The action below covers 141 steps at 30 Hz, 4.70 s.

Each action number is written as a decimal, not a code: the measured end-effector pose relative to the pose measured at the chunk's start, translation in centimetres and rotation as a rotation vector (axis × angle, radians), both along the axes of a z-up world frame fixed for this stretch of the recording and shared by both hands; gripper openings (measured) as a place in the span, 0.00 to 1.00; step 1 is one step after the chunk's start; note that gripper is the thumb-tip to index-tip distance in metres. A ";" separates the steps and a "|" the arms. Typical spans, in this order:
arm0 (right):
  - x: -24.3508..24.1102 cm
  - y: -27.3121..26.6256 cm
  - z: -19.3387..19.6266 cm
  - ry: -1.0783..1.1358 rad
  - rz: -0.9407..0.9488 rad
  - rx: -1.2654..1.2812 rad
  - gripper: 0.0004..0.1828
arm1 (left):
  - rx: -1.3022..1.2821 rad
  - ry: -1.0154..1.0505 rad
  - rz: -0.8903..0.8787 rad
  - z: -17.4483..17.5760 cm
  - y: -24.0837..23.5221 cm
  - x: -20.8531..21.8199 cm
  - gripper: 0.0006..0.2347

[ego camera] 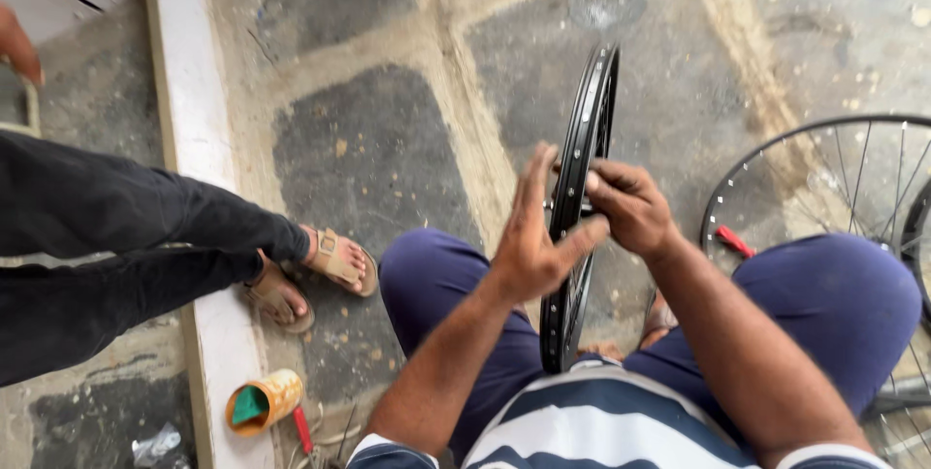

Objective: The person sits on the ground and works on a bicycle wheel, using a small tool to tighten or adjust the spokes and nipples. They rotate the wheel frequently to access different sections and inspect the alignment.

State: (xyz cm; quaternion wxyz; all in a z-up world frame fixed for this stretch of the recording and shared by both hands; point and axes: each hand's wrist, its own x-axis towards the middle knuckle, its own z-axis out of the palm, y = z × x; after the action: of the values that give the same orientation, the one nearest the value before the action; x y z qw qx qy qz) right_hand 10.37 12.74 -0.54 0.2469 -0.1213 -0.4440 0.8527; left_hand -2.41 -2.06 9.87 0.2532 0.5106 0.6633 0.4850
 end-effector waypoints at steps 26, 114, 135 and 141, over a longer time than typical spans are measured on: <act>-1.0 5.0 3.9 -0.233 0.557 0.224 0.22 | -0.434 0.423 -0.025 -2.2 15.8 -4.5 0.26; 2.5 -0.1 1.8 -0.064 0.093 0.161 0.14 | -0.284 0.121 0.015 -2.7 16.4 -3.1 0.29; 1.7 0.0 6.7 0.033 0.165 0.317 0.22 | -0.195 0.203 -0.019 -4.2 17.0 -2.6 0.28; 0.3 -1.8 5.7 -0.611 -0.674 1.509 0.23 | -0.155 0.181 0.015 -3.6 17.1 -2.3 0.29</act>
State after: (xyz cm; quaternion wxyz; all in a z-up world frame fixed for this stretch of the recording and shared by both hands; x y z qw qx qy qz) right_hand 10.62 10.96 5.16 0.3701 -0.2732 -0.8762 0.1438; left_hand -4.72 15.06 6.29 0.2273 0.5262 0.7226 0.3864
